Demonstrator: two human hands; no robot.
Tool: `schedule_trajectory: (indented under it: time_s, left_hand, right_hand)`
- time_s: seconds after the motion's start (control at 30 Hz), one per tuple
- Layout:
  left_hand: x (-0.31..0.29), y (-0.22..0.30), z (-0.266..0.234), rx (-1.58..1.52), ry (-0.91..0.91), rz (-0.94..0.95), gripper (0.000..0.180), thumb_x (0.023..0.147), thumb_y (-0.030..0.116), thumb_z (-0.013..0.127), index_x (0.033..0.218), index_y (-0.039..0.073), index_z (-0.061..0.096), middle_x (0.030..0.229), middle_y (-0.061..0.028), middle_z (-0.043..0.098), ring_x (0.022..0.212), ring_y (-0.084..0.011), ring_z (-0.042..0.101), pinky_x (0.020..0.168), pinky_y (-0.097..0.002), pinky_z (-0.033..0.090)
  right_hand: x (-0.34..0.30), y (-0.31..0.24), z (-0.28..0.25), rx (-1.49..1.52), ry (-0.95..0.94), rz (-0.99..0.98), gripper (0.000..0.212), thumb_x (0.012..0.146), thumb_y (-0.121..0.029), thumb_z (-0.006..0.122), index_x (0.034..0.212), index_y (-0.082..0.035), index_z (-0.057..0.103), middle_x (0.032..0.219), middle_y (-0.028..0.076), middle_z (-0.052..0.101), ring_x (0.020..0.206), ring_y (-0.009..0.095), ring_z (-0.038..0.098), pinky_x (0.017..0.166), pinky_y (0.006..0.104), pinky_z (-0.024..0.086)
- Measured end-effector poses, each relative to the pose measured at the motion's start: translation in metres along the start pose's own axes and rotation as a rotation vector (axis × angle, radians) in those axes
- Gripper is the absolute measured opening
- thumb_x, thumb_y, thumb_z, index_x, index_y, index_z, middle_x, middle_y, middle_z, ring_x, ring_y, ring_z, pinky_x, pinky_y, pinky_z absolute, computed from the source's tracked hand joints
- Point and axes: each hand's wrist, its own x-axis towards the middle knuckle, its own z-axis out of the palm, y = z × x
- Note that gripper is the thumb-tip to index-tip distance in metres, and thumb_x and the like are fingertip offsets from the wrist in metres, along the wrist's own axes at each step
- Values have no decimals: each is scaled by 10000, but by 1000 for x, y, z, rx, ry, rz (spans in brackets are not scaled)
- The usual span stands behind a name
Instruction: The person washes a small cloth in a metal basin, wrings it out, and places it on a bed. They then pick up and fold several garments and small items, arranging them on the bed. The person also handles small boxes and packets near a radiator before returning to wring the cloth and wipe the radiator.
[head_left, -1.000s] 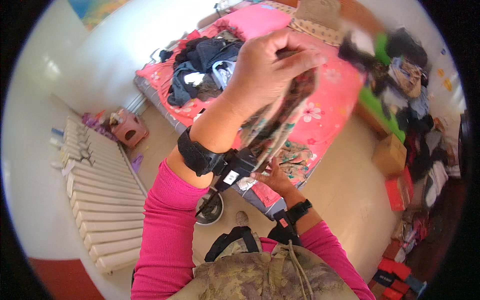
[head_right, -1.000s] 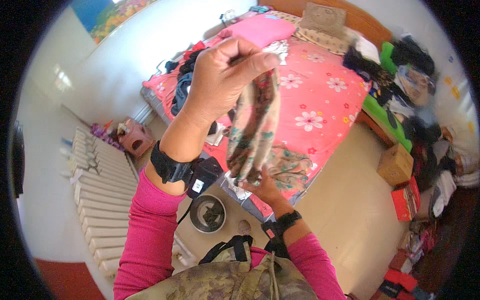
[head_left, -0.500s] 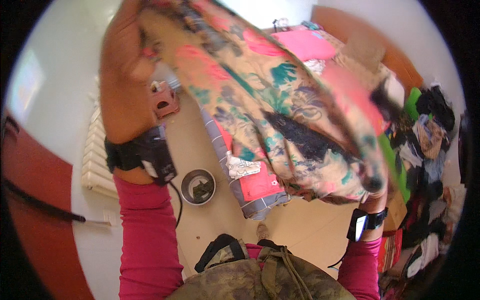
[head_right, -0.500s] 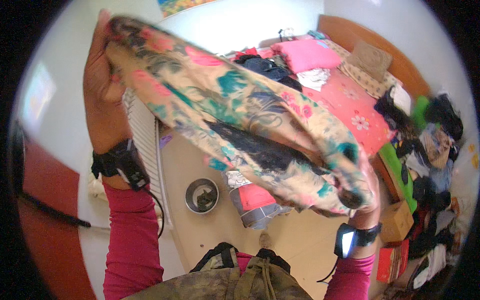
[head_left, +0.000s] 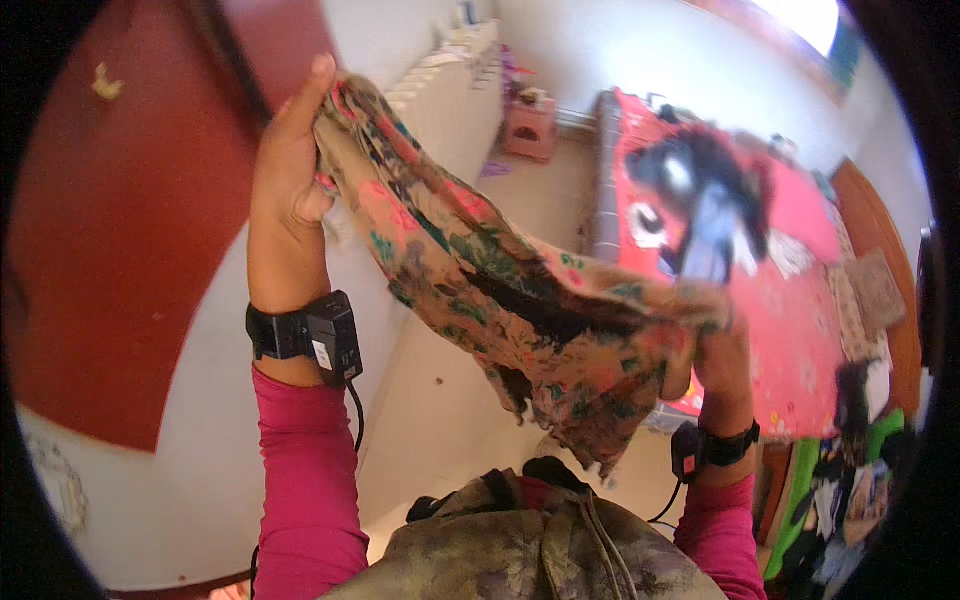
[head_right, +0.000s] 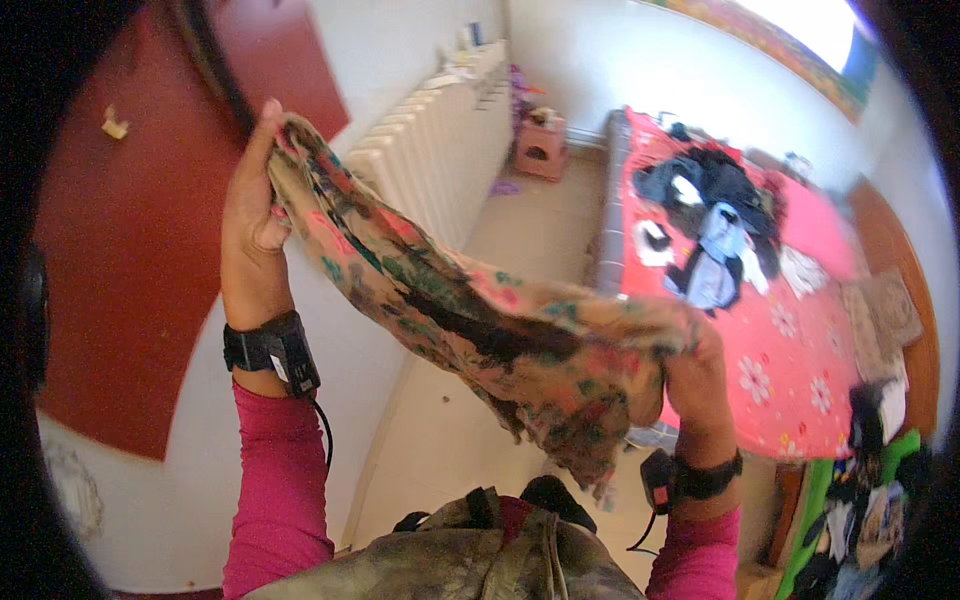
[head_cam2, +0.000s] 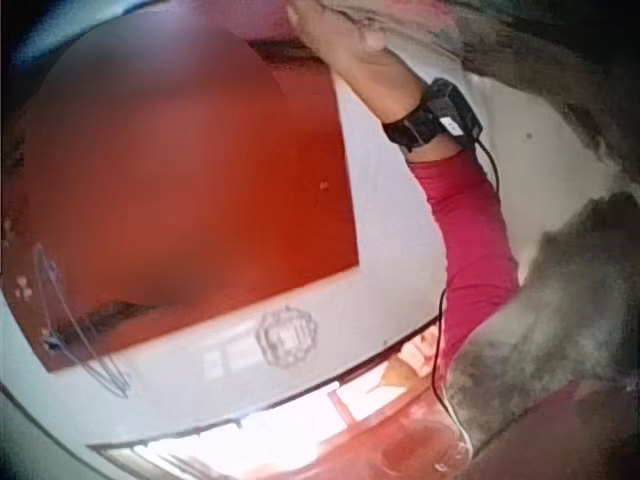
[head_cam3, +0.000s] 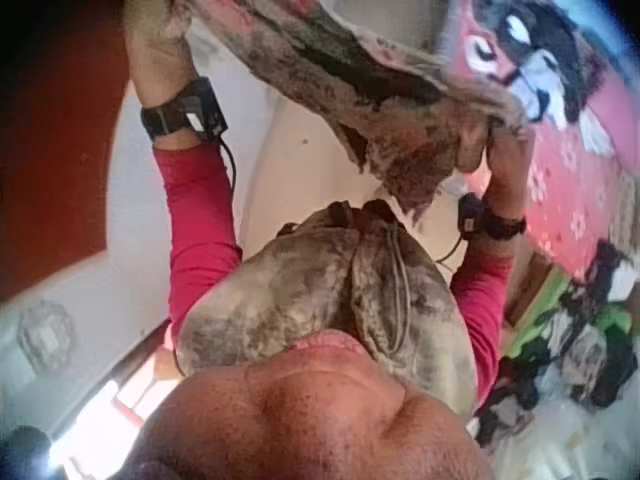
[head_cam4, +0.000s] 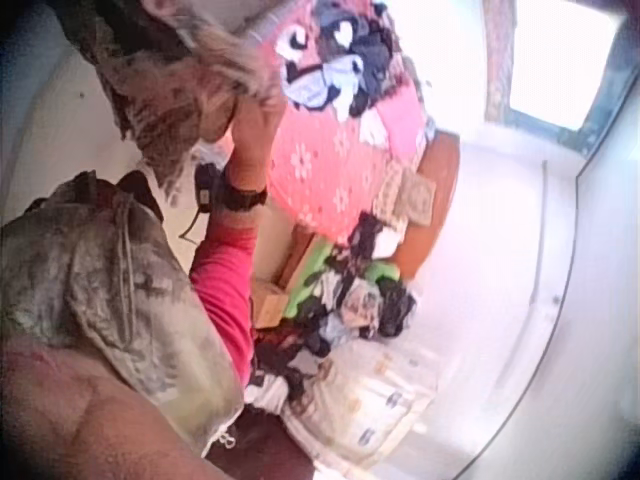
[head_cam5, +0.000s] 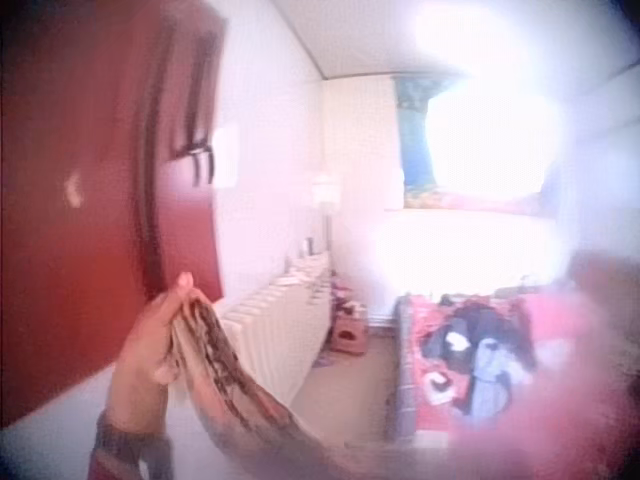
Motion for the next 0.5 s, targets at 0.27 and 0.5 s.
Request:
schedule_trajectory:
  time_s: [0.27,0.5]
  left_hand:
    - [-78,19,-88,241,129,-89,241,865,293,615,848,53,622,811,-62,666,683,-129,633,628,-269,523]
    - [-101,30,-126,687,430,-238,209,856,288,635,804,95,573,728,10,601,621,-69,547,588,-236,463]
  right_hand:
    - [101,74,71,206,345,-195,260,911,-60,467,1151,-21,559,1070,41,576,990,121,522,878,242,400]
    - [158,99,82,365,-429,80,379,910,-195,539,1260,-55,499,986,2,572,907,80,517,823,221,409]
